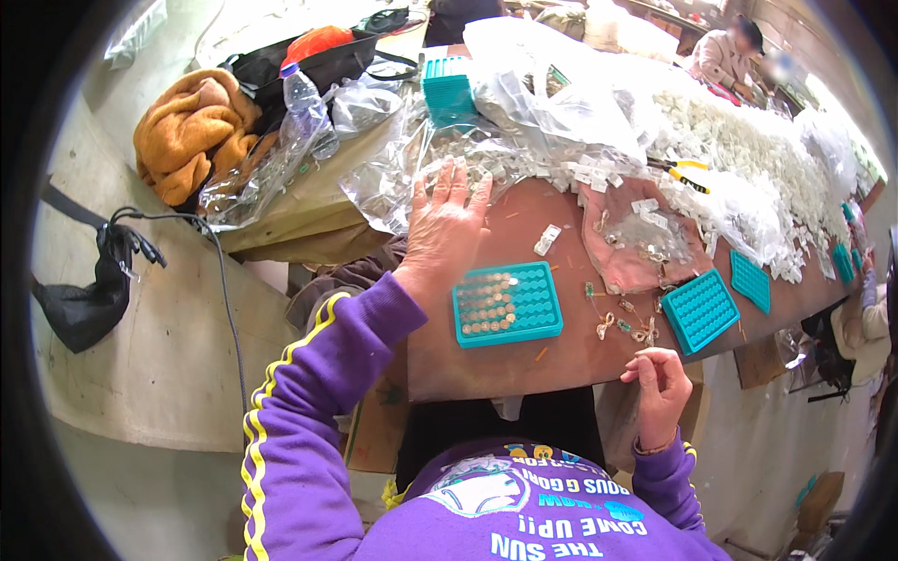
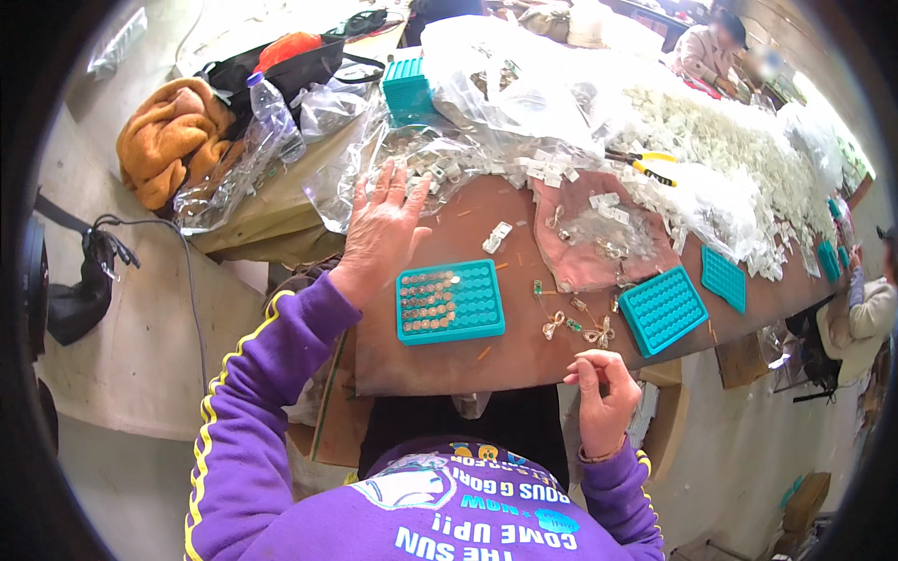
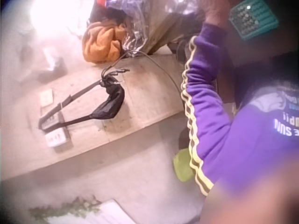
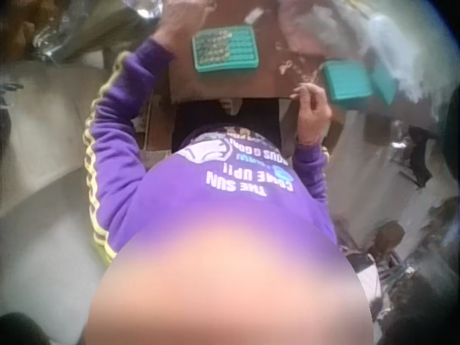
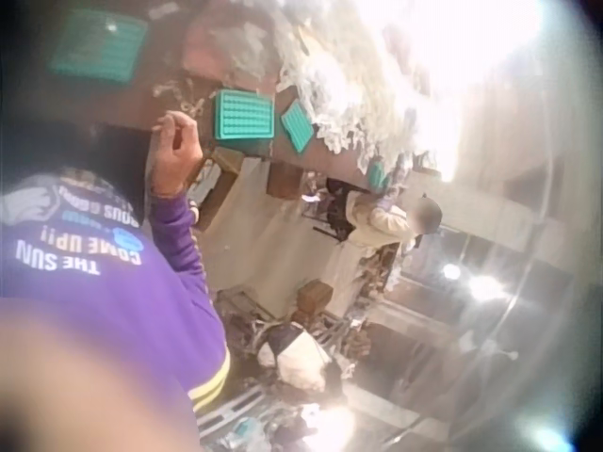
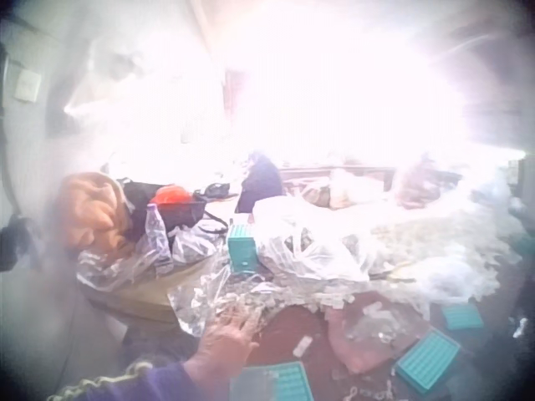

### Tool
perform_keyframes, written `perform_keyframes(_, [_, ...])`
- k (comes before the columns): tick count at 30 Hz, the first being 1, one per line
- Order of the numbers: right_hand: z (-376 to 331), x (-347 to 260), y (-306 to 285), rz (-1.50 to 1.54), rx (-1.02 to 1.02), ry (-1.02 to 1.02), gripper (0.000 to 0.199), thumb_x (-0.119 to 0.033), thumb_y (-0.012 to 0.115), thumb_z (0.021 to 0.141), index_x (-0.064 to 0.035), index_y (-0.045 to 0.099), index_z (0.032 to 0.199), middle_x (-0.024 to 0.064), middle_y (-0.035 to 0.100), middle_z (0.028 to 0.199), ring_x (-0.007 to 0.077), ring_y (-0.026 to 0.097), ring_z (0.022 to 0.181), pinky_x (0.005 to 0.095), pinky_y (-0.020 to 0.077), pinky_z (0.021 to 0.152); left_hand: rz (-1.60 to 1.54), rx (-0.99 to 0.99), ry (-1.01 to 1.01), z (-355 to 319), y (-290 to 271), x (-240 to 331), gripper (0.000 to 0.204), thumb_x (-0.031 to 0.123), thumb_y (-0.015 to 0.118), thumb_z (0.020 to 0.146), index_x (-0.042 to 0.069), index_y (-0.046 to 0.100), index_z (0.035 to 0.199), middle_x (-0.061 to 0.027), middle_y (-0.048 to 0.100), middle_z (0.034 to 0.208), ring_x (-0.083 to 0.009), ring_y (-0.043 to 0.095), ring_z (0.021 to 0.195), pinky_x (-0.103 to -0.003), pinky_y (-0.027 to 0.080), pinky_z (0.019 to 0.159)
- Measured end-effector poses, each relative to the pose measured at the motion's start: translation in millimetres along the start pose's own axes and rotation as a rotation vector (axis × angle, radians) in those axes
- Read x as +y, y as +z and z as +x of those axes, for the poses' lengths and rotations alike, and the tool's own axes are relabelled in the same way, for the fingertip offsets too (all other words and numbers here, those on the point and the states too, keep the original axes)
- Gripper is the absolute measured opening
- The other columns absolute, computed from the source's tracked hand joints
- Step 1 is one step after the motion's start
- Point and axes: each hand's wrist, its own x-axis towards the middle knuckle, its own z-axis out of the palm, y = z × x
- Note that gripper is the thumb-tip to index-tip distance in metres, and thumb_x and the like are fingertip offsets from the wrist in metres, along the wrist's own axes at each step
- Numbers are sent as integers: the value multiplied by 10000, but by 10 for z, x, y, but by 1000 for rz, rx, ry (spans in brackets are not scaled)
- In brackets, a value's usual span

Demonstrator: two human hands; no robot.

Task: The person repeatedly picks small cylindrical components from a teal tray and inserts them into white plastic housings with attached wires. They handle each unit one at a time, aligning and seating the components, then placing the assembled units back on the table. The workspace is cluttered with plastic bags, loose parts, and additional trays.

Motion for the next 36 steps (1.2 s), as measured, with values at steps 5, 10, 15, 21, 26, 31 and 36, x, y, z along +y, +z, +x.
perform_keyframes(5, [87, 59, -14, -33, -36, 19, 38, 17, 593, 919, 36, 625, 924, 84, 658, 790, 126, 654, 679, 246, 531, 621, -342, -219, 183, 25, 142, 159, 425, 251, 681, 840, 80, 592, 1219, -187, 630, 1154, -341, 578, 1123, -436, 440, 960])
perform_keyframes(10, [69, 55, 38, -22, -47, -18, 33, 26, 619, 898, 45, 637, 918, 81, 659, 803, 128, 655, 683, 249, 534, 622, -402, -507, 184, 520, 509, 388, 277, 305, 663, 843, 50, 634, 945, -163, 675, 888, -360, 652, 862, -445, 520, 750])
perform_keyframes(15, [-22, 77, -29, -124, -46, -58, 26, 20, 633, 886, 40, 642, 900, 94, 662, 807, 137, 654, 672, 246, 524, 615, -404, -521, 206, 759, 908, 484, 297, 272, 743, 720, 31, 635, 854, -169, 674, 843, -361, 657, 857, -455, 521, 744])
perform_keyframes(21, [389, 133, 40, -453, -107, -259, 101, -22, 675, 833, -2, 644, 927, 101, 650, 800, 207, 650, 690, 296, 513, 630, -1030, -515, -221, 852, 544, 139, 377, 210, 743, 811, -45, 629, 1064, -39, 633, 728, -83, 612, 627, -260, 479, 547])
perform_keyframes(26, [859, 294, 432, -871, -221, -447, 190, -154, 719, 792, -62, 627, 930, 97, 643, 829, 298, 632, 755, 414, 500, 683, -1423, -366, -366, 331, -78, 60, 213, 226, 719, 871, 54, 598, 906, -12, 639, 796, -31, 521, 631, -191, 407, 570])
perform_keyframes(31, [988, 318, 651, -741, -290, -324, 201, -108, 736, 766, -45, 635, 928, 104, 654, 809, 234, 650, 725, 356, 511, 658, -1935, -260, -679, -533, -464, 301, 143, 146, 657, 910, 76, 551, 975, -24, 654, 841, -25, 513, 665, -171, 393, 583])
perform_keyframes(36, [910, 31, 574, 180, -496, 260, 182, 16, 726, 799, -21, 599, 923, 36, 655, 782, 90, 631, 721, 232, 511, 626, -2046, -343, -882, -935, -507, 521, 151, 111, 629, 934, 52, 566, 1058, -57, 659, 896, -41, 477, 628, -162, 352, 538])
